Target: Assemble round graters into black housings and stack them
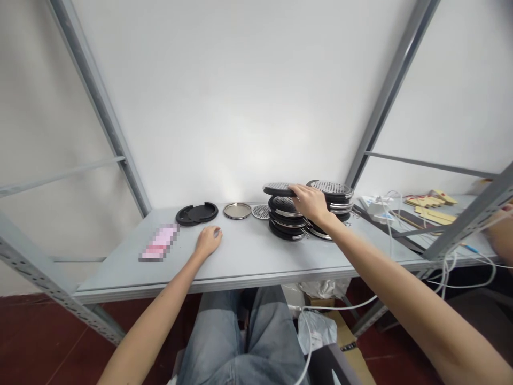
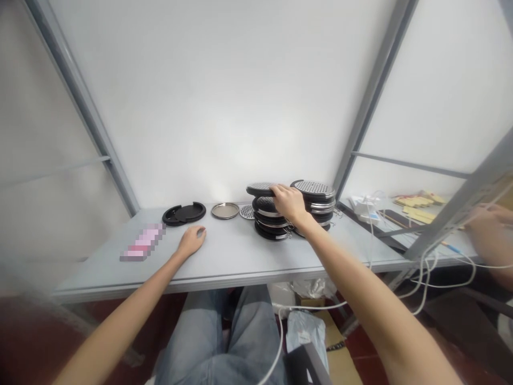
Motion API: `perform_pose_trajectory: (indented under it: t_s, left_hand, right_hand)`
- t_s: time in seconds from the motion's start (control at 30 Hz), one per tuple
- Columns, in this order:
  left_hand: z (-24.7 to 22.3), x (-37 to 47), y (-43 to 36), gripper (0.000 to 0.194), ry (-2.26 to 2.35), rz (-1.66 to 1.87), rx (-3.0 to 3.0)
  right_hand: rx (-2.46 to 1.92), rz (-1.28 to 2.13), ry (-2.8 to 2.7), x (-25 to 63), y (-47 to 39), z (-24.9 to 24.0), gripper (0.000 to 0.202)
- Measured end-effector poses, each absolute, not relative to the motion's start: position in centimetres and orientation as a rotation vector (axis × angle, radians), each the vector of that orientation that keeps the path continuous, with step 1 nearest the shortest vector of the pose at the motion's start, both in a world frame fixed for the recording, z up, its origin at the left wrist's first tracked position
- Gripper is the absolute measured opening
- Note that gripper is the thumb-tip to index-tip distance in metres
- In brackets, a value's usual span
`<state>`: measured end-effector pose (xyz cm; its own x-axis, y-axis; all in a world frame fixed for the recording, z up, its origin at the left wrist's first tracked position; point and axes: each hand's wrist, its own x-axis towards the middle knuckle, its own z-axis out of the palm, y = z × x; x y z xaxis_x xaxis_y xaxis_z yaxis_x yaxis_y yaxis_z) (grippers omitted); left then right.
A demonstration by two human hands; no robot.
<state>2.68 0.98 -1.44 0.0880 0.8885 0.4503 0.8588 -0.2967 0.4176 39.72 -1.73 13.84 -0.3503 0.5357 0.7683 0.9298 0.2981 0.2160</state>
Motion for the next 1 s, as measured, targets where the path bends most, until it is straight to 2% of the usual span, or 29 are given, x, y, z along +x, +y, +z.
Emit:
perform_pose_trajectory:
  t_s: [0.3, 0.6, 0.8, 1.0]
  left_hand:
    - [-1.3, 2.6, 1.0, 0.025, 1.833, 1.040, 2.218]
    - [-1.3, 2.5, 1.0, 0.024, 1.827, 1.016, 2.220]
    - [-1.2, 2.6, 0.9, 0.023, 1.833, 0.998, 2.239]
    - [-1.2, 2.5, 0.9, 0.024, 1.819, 0.999, 2.261]
  right_hand:
    - [-1.299, -0.914, -2.092, 42.0, -3.6, 12.9, 0.033]
    - [-1.293, -0.712, -2.245, 44.1, -3.8, 12.9, 0.039]
    - [-1.139, -0.607, -2.353, 44.9, -4.2, 12.3, 0.046]
    - [-1.112, -0.658, -2.324, 45.3, -3.8, 12.1, 0.039]
